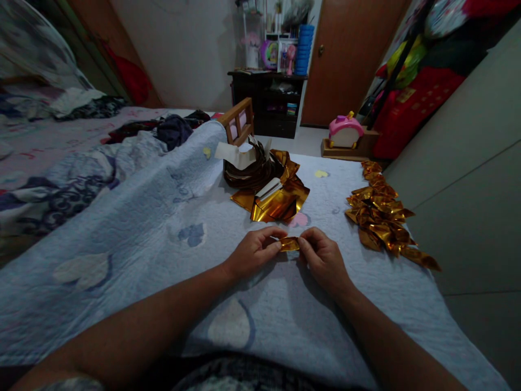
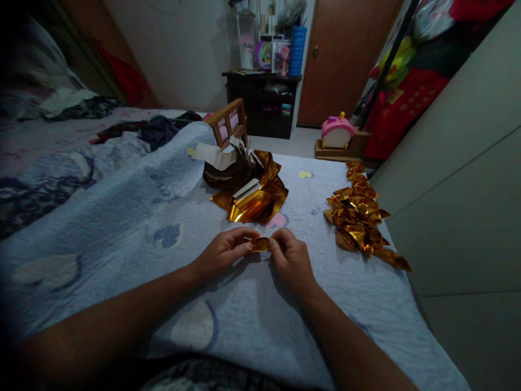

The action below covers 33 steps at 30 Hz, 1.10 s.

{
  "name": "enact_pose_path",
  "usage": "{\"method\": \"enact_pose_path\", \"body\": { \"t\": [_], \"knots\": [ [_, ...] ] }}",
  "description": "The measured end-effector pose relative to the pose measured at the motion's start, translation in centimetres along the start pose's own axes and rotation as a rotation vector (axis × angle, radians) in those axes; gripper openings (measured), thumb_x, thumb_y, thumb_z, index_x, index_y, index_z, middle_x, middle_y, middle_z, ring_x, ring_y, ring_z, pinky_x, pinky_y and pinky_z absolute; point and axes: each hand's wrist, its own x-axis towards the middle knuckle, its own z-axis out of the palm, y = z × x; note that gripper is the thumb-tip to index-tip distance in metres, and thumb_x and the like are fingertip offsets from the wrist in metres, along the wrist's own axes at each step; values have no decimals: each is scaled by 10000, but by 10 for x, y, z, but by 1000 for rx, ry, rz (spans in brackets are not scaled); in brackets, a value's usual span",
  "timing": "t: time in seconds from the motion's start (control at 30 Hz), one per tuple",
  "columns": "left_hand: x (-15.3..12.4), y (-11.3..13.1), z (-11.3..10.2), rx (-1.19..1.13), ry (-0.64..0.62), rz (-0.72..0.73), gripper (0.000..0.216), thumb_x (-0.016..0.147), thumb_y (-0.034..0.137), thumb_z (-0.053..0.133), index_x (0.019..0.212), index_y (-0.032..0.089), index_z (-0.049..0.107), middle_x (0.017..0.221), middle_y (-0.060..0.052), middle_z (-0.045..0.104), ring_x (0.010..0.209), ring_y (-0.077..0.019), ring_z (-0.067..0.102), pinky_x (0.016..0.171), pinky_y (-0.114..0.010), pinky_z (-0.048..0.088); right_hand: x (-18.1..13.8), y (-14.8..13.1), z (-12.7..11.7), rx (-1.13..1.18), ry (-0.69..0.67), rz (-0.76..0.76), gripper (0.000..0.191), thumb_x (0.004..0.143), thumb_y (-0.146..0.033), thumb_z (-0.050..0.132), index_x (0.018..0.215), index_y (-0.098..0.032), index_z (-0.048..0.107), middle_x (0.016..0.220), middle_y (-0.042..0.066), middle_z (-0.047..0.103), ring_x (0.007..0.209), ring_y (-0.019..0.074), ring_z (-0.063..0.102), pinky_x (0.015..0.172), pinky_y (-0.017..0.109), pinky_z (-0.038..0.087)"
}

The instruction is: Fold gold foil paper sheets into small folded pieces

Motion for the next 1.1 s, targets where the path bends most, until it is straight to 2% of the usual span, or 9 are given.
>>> {"method": "enact_pose_path", "body": {
  "t": [0.17, 0.4, 0.8, 1.1],
  "knots": [
    [2, 3, -1, -3, 53, 36, 266, 888, 308, 675, 1090, 142, 723, 1035, -87, 747, 962, -209, 700, 888, -339, 564, -1, 1, 0, 21, -21, -3, 159, 903, -347, 578, 824, -210, 586, 619, -29, 556, 542, 134, 517, 539, 261, 404],
    [0, 2, -3, 190, 78, 132, 284, 913, 292, 661, 1158, 174, 743, 1127, -96, 769, 1026, -228, 723, 938, -364, 573, -1, 2, 1, -2, -25, -17, 131, 887, -316, 589, 824, -201, 597, 658, -14, 579, 568, 135, 531, 548, 258, 412],
    [1, -2, -3, 376, 112, 228, 253, 956, 268, 603, 1138, 179, 755, 1106, -78, 783, 999, -212, 743, 894, -319, 579, -1, 1, 2, -94, -36, -117, 100, 867, -251, 567, 791, -197, 603, 658, -14, 605, 580, 131, 543, 568, 250, 415],
    [1, 0, -1, 436, 132, 194, 241, 962, 253, 585, 1094, 183, 774, 1025, -62, 799, 913, -199, 750, 850, -303, 574, 0, 0, 3, -122, -61, -134, 131, 872, -257, 562, 766, -197, 608, 637, -15, 609, 572, 132, 542, 566, 252, 405]
  ]
}}
